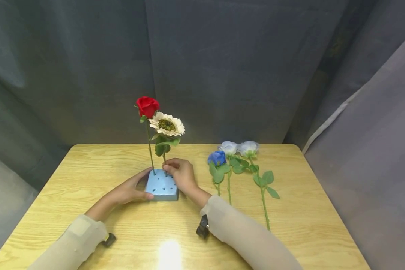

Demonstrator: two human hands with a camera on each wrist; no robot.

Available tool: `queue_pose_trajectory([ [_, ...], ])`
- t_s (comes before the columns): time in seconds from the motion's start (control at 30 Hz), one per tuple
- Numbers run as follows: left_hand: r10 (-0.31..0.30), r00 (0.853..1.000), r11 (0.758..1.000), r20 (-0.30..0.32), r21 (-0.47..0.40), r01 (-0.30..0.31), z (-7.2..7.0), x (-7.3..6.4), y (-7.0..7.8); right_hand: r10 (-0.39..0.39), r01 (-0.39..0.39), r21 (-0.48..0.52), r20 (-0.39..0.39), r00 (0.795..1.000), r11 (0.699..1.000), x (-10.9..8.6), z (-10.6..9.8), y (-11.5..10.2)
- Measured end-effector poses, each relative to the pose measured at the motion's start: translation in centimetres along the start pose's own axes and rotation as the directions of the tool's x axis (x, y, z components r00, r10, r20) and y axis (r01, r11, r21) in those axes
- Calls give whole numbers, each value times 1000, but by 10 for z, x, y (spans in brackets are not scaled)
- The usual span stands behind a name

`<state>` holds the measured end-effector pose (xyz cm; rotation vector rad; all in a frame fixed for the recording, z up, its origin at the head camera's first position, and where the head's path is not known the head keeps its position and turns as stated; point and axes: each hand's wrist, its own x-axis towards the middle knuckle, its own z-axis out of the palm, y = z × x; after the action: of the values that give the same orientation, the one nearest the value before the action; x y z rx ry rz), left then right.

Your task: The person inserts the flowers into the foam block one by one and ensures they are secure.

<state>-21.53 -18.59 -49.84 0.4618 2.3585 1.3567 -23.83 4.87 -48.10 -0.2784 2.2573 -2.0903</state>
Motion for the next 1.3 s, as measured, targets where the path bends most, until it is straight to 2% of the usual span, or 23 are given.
queue_pose_trajectory([
  [0.23,-7,1000,1000,-2,5,7,0,0,0,0,0,9,15,1000,1000,-3,-1,-3],
  [0.57,-12,1000,1000,-2,-5,12,0,0,0,-28,28,-120,4,1000,992,-6,-8,-9],
  [0.77,-20,1000,1000,-4,-14,20,0,0,-1,-33,33,-157,-2,999,987,-6,-16,-8],
  [1.03,-21,1000,1000,-3,1,21,0,0,-1,-29,26,-132,-23,999,991,-10,-27,-8],
  [1.3,-17,1000,1000,3,24,16,0,-2,0,-26,24,-48,-47,999,999,-17,-39,-10],
])
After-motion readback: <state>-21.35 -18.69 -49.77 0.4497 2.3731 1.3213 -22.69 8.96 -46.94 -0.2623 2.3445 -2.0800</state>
